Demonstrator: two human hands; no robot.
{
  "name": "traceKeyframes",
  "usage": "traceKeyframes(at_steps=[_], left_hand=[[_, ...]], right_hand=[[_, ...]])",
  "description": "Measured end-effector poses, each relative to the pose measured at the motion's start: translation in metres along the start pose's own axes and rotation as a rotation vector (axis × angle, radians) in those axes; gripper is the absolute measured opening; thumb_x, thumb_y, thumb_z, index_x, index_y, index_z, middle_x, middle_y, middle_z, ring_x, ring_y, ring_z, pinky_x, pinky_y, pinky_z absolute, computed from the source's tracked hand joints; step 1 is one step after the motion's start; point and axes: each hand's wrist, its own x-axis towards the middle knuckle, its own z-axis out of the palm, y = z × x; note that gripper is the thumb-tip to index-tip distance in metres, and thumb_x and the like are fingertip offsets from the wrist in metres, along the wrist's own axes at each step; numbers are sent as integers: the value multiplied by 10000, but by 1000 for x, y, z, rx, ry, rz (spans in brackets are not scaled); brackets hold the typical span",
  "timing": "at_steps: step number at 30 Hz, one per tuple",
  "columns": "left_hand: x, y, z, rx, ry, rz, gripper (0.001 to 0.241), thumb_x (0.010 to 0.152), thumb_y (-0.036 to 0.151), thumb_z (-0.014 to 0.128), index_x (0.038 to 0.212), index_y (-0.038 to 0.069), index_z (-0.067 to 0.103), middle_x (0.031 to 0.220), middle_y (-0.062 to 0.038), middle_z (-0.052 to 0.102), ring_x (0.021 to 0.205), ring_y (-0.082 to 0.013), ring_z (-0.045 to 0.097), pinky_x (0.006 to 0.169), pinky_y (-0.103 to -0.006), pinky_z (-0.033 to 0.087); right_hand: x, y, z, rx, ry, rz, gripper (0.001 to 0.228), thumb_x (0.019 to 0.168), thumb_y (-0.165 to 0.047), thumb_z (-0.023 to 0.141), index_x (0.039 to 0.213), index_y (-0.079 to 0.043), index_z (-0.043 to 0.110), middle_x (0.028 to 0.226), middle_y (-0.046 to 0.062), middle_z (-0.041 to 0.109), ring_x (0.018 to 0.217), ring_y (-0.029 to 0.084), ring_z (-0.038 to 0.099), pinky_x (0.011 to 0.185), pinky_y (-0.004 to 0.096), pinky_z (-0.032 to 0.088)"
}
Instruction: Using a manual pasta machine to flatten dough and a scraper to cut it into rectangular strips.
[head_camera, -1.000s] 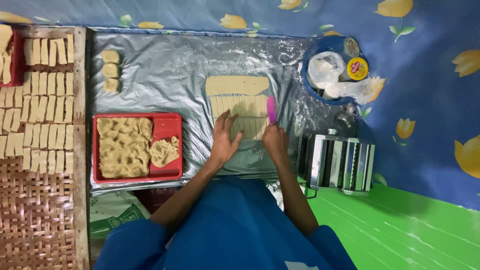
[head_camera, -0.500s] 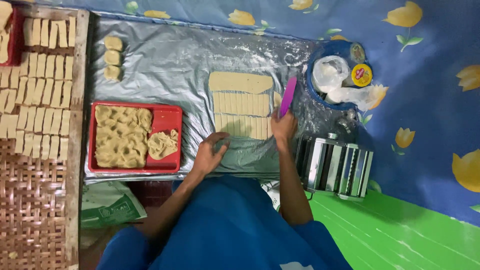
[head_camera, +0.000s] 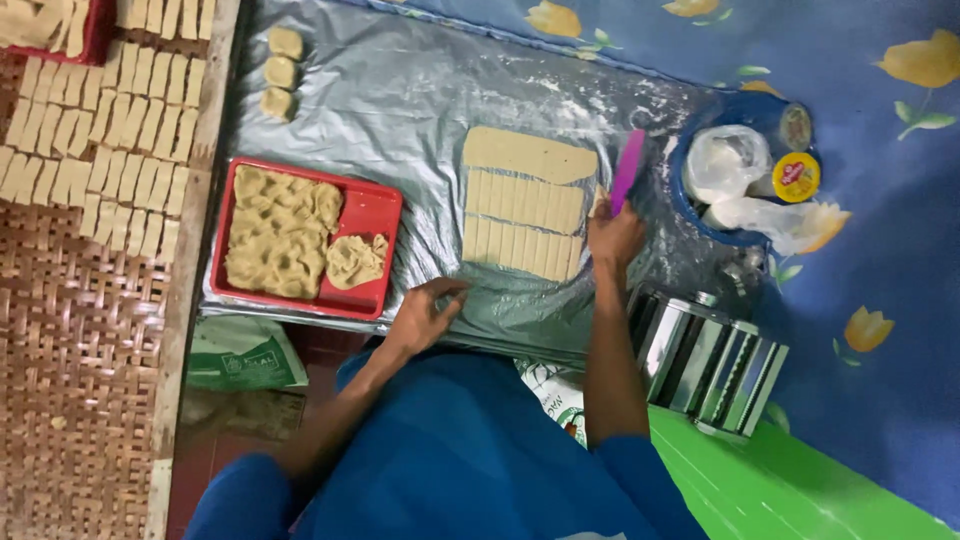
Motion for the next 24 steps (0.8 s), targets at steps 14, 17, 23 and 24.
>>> traceKeyframes(at_steps=[14, 17, 23, 24], left_hand=[[2, -2, -23, -274, 42, 36, 481, 893, 88, 775, 1344, 1, 632, 1096, -297, 691, 997, -416, 713, 874, -479, 610], [-6, 4, -44, -150, 11, 157, 585, 878, 124, 791, 1424, 46, 596, 1101, -252, 674, 990, -398, 708, 833, -487, 615], [-12, -19, -82, -14, 90, 199, 292, 905, 151, 763, 1183, 64, 746, 944, -201, 719, 904, -419, 708, 780, -483, 575], [-14, -16, -91, -2, 100, 206, 227, 898, 145, 764, 1108, 58, 768, 908, -198, 725, 880, -420, 710, 768, -476, 574]], right_hand=[[-110, -137, -101, 766, -475, 145, 347, 920, -231, 738, 625, -80, 638, 506, 33, 512, 497, 159, 453, 505, 336, 371], [-151, -171, -86, 875, -686, 254, 285, 903, -199, 747, 654, -110, 641, 510, -37, 506, 430, 98, 442, 425, 258, 335], [-186, -218, -79, 1117, -826, 453, 288, 883, -171, 801, 690, -66, 615, 467, -4, 477, 321, 76, 440, 314, 226, 337], [-190, -219, -75, 1130, -838, 442, 298, 866, -172, 830, 683, -56, 626, 443, 17, 484, 288, 94, 445, 297, 239, 342]])
